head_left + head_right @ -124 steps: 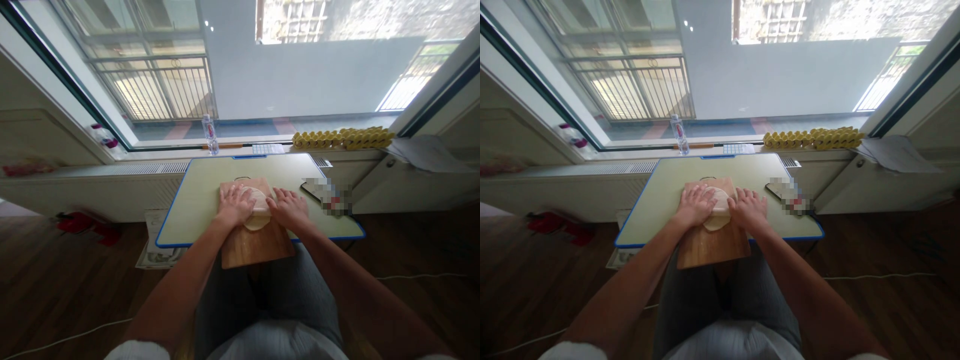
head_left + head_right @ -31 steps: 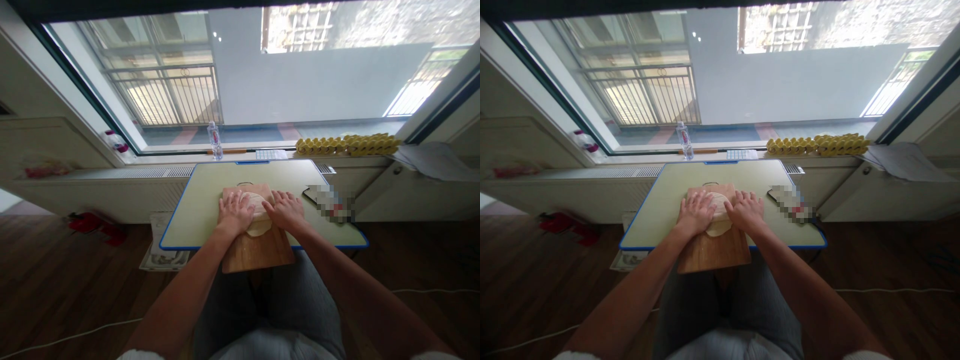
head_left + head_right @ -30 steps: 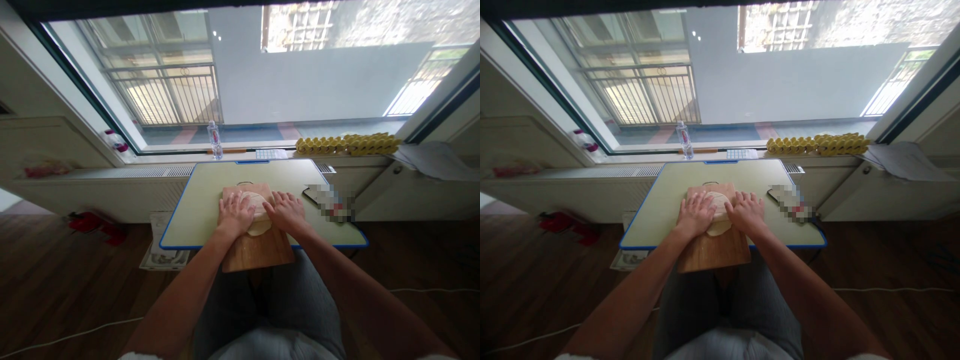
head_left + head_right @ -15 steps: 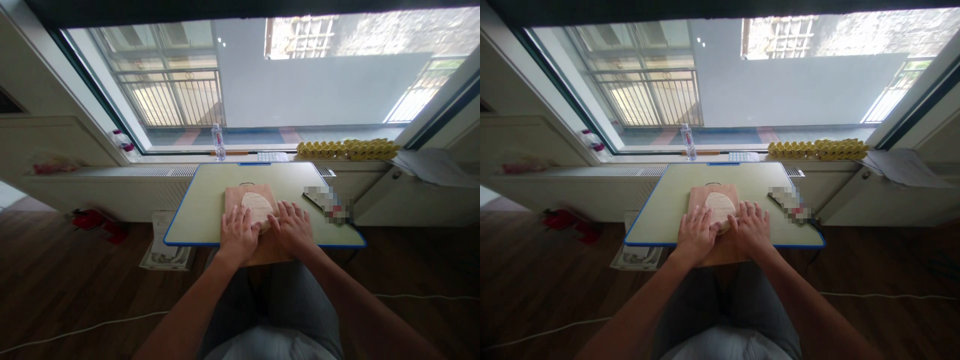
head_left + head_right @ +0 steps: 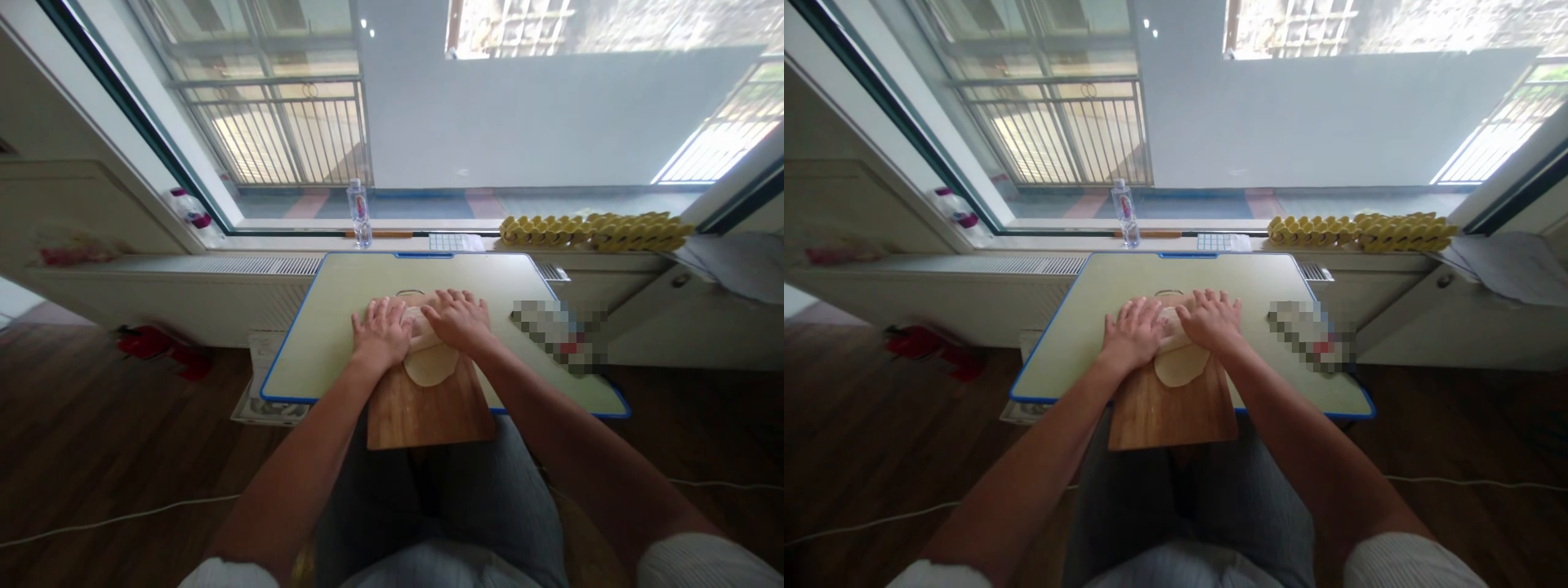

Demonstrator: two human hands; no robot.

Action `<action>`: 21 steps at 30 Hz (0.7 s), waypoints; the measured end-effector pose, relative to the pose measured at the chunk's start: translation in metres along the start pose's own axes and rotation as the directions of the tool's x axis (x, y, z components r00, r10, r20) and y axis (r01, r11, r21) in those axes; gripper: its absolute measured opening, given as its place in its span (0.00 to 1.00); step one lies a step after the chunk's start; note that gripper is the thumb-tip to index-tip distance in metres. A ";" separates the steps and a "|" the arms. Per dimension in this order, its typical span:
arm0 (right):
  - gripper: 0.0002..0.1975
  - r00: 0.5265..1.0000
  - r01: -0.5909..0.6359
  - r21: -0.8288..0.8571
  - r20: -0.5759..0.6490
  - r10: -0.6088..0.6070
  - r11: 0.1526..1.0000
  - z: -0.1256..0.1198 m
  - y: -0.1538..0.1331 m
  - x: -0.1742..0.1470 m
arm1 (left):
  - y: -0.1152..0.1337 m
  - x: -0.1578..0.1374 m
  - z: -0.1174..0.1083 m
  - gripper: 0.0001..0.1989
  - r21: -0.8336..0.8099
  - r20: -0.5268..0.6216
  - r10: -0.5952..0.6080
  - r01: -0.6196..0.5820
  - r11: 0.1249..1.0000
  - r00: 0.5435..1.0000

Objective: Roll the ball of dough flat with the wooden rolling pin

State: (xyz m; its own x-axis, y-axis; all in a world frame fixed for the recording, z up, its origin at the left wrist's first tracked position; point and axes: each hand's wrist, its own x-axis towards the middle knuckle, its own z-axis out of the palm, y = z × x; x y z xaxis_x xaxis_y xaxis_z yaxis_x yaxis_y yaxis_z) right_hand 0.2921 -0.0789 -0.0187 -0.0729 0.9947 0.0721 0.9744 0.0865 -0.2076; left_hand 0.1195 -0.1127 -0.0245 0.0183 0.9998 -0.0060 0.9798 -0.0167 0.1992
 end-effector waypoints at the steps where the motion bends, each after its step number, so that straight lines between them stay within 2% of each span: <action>1: 0.37 1.000 -0.001 0.016 0.012 0.000 1.000 0.000 -0.001 0.007 | -0.001 0.005 -0.002 0.33 0.007 -0.021 0.000 0.000 1.000 1.000; 5: 0.38 0.999 -0.012 0.038 0.042 0.010 0.999 0.001 -0.004 0.024 | -0.004 0.018 -0.007 0.31 0.047 -0.099 0.024 -0.020 0.999 0.995; 9: 0.37 0.999 -0.003 0.020 0.051 0.002 1.000 0.000 -0.004 0.022 | -0.004 0.016 -0.006 0.30 0.053 -0.114 0.056 -0.050 0.997 0.992; 16: 0.32 0.994 0.027 -0.034 -0.107 -0.030 0.999 0.005 0.006 -0.025 | 0.004 -0.020 0.010 0.27 0.078 -0.200 0.169 -0.156 0.985 0.965; 21: 0.31 0.995 -0.005 -0.085 -0.095 -0.003 0.996 0.006 0.008 -0.052 | 0.010 -0.044 0.014 0.25 0.069 -0.277 0.207 -0.195 0.978 0.938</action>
State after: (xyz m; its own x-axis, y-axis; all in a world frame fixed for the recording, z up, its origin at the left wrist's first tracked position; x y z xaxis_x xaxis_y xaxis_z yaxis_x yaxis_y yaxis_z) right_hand 0.3027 -0.1298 -0.0299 -0.0557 0.9847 0.1651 0.9893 0.0767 -0.1238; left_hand 0.1310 -0.1568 -0.0365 0.1643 0.9373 0.3073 0.9687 -0.2121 0.1289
